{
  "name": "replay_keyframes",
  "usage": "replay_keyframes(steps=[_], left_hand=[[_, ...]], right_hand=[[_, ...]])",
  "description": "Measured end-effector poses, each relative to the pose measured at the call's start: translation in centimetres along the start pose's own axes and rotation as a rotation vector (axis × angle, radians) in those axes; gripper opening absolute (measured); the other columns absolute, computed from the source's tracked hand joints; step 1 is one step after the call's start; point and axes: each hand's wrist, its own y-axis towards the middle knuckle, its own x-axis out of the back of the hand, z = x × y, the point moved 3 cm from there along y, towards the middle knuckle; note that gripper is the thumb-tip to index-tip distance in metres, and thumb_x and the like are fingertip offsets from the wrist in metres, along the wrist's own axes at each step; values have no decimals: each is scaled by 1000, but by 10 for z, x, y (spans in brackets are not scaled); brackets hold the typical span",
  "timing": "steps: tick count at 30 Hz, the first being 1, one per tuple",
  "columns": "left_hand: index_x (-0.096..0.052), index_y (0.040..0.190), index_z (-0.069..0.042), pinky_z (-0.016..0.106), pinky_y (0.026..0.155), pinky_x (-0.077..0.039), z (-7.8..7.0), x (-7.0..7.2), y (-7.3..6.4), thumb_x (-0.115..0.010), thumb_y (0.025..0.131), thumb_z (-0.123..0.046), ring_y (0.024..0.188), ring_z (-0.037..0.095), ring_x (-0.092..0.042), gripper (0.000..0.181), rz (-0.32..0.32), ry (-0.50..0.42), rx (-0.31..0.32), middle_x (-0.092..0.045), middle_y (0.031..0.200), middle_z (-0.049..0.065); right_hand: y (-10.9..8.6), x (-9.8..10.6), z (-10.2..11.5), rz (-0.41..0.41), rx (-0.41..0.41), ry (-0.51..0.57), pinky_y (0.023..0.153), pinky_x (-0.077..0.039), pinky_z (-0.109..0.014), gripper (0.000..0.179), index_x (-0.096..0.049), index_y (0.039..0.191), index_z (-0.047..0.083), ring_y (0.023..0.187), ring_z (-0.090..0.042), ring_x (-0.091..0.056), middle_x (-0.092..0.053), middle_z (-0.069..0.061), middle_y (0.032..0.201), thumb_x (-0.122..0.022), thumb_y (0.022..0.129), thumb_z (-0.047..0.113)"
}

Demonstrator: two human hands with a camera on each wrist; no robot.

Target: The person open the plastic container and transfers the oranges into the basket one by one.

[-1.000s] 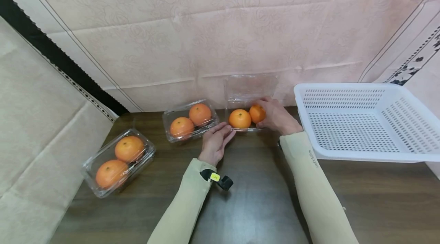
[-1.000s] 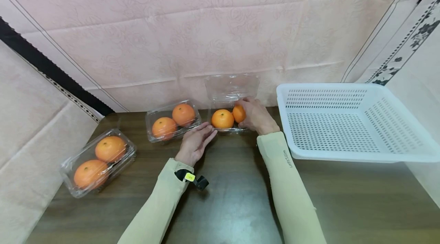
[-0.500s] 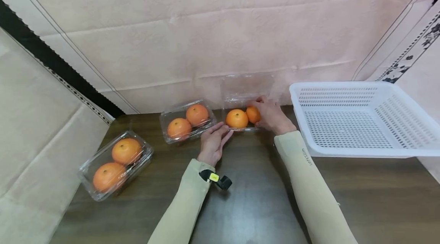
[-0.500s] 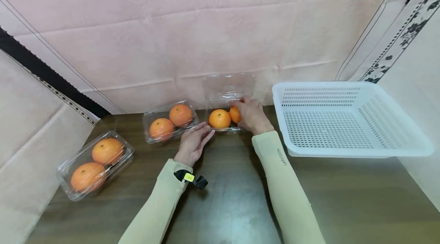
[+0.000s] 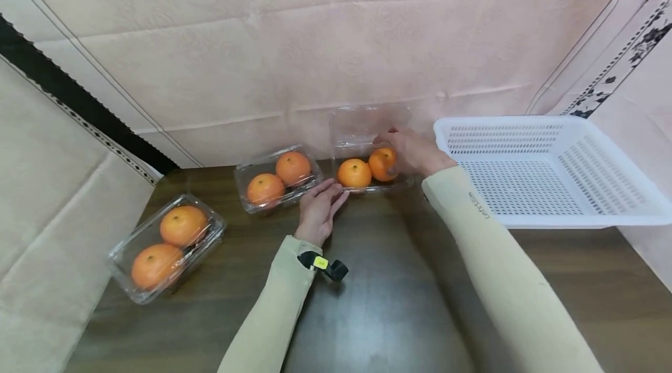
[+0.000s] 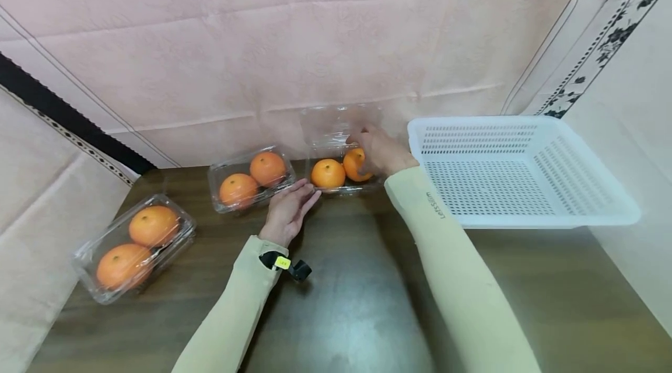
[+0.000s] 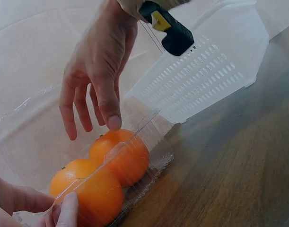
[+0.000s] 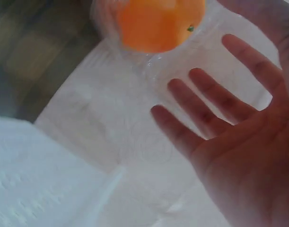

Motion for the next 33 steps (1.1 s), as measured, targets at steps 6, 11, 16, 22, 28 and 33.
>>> replay_keyframes(steps=[6, 11, 16, 22, 28, 33], left_hand=[[-57, 136, 1, 35, 101, -60, -1, -1, 4, -63, 98, 0, 118, 25, -64, 38, 6, 1, 6, -54, 132, 15], [-58, 134, -1, 36, 103, -59, -3, -1, 5, -63, 99, -1, 121, 27, -64, 36, 8, 8, 19, -55, 132, 16], [-58, 134, -2, 36, 104, -58, -3, 1, 3, -64, 99, -3, 122, 27, -64, 35, 6, 15, 33, -56, 131, 16], [-57, 134, 0, 36, 103, -59, -2, 2, 3, -62, 99, -1, 116, 24, -64, 36, 14, 6, 25, -57, 130, 16], [-56, 135, 2, 38, 105, -58, 0, 7, 3, -59, 100, 1, 110, 22, -63, 35, 25, 23, 19, -57, 126, 16], [-57, 134, 2, 38, 104, -58, 2, 4, 4, -59, 100, 1, 109, 21, -64, 34, 29, 30, 16, -58, 124, 15]], right_hand=[[5, 9, -2, 73, 97, -17, 111, -50, -52, 57, -66, 133, 15, 120, -34, -52, -52, -16, 137, -82, 79, 8], [10, 11, -5, 112, 138, -14, 111, -50, -51, 57, -67, 131, 17, 120, -33, -52, -54, -14, 137, -84, 78, 7], [15, 11, -7, 145, 158, -48, 112, -50, -51, 60, -65, 133, 17, 123, -32, -50, -55, -13, 139, -85, 77, 8], [18, 14, -15, 142, 182, -114, 112, -51, -50, 66, -65, 135, 17, 121, -33, -50, -56, -14, 135, -89, 74, 11], [17, 11, -22, 162, 198, -106, 114, -48, -51, 68, -62, 137, 17, 121, -33, -52, -55, -14, 137, -90, 75, 16], [18, 13, -28, 170, 185, -115, 115, -47, -51, 69, -62, 137, 17, 124, -34, -51, -54, -14, 141, -91, 75, 17]])
